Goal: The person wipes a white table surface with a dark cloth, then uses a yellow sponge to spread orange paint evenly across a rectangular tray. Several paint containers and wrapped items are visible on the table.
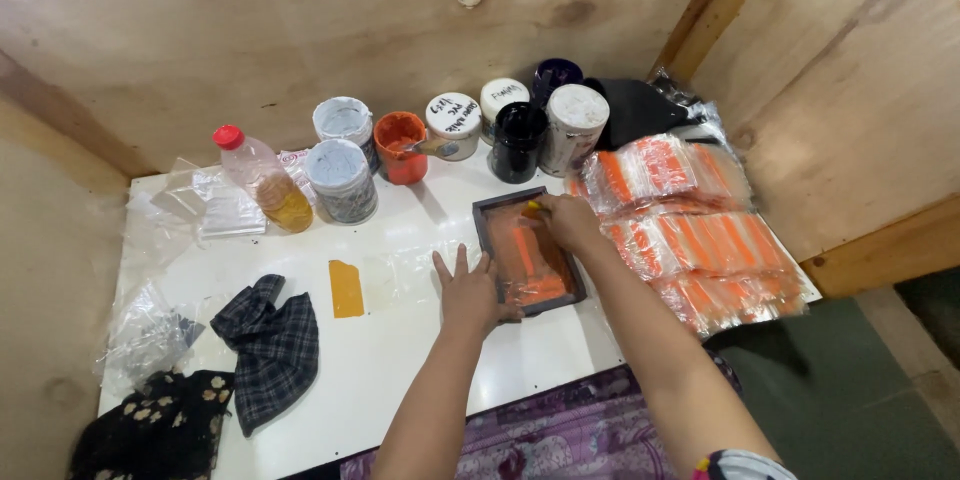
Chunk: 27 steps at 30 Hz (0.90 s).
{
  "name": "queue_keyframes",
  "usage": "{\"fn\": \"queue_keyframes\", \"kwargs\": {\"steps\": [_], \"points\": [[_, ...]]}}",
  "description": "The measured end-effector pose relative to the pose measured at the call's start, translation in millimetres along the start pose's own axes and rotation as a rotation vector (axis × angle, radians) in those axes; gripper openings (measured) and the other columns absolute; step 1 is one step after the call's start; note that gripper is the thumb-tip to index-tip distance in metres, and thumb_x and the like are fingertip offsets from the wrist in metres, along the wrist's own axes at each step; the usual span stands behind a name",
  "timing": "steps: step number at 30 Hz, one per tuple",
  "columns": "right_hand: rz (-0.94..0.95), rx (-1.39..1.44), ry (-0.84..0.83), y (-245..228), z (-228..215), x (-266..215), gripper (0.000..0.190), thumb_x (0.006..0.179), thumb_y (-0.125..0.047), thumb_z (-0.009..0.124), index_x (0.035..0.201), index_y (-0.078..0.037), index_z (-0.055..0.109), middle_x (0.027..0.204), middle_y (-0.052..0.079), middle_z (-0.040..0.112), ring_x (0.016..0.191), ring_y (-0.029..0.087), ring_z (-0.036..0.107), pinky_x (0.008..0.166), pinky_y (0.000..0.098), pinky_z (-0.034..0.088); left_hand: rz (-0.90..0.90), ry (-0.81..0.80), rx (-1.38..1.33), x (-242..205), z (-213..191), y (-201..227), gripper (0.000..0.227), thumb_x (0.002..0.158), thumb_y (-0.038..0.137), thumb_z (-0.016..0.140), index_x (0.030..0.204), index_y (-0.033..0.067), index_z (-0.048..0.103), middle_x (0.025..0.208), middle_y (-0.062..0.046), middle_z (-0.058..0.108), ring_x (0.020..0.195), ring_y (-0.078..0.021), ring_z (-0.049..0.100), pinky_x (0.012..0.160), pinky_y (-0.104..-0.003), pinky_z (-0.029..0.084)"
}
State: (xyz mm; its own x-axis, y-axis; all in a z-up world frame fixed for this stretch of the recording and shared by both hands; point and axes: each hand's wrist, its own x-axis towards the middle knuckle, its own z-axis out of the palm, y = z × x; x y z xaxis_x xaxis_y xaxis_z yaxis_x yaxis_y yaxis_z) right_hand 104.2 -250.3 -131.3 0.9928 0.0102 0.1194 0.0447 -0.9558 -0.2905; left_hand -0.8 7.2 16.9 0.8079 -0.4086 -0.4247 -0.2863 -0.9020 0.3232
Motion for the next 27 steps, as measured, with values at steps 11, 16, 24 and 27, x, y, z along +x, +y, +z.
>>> {"fn": "queue_keyframes", "kwargs": {"steps": [11,16,24,27], "points": [[-0.183,-0.124,0.092,9.0,44.7,17.6,0.012,0.091,-0.031,0.066,0.094,-0.025,0.075,0.077,0.005,0.073,0.084,0.028,0.072,0.079,0.0402,0.052,0.000,-0.005,-0.015,-1.9,-7.4,0.0,0.082,0.083,0.052,0.075,0.150,0.0125,0.048,0.160,-0.004,0.041,0.156,-0.0337,0.014,0.122,-0.068,-0.010],[-0.274,-0.098,0.131,-17.6,40.3,-11.4,0.017,0.090,-0.036,0.068,0.103,-0.026,0.074,0.089,0.000,0.077,0.093,0.022,0.073,0.083,0.0391,0.055,-0.004,-0.004,-0.022,-4.6,-6.1,2.7,0.081,0.083,0.052,0.076,0.149,0.0127,0.048,0.160,-0.004,0.042,0.156,-0.0329,0.015,0.122,-0.067,-0.010],[-0.510,-0.154,0.158,-4.0,63.1,-77.3,0.016,0.082,-0.031,0.073,0.095,-0.021,0.070,0.076,0.001,0.070,0.076,0.020,0.068,0.071,0.0352,0.049,-0.012,-0.011,0.042,-2.3,-6.3,4.6,0.081,0.084,0.047,0.076,0.151,0.0132,0.046,0.161,-0.003,0.041,0.156,-0.0332,0.013,0.122,-0.067,-0.009],[-0.518,-0.212,0.052,-10.3,48.0,-102.8,0.013,0.087,-0.021,0.067,0.100,-0.018,0.068,0.084,0.002,0.073,0.082,0.021,0.068,0.074,0.0345,0.046,-0.001,0.005,0.070,-1.5,-0.9,3.8,0.079,0.086,0.047,0.074,0.151,0.0138,0.046,0.161,-0.003,0.041,0.156,-0.0334,0.014,0.122,-0.067,-0.006]]}}
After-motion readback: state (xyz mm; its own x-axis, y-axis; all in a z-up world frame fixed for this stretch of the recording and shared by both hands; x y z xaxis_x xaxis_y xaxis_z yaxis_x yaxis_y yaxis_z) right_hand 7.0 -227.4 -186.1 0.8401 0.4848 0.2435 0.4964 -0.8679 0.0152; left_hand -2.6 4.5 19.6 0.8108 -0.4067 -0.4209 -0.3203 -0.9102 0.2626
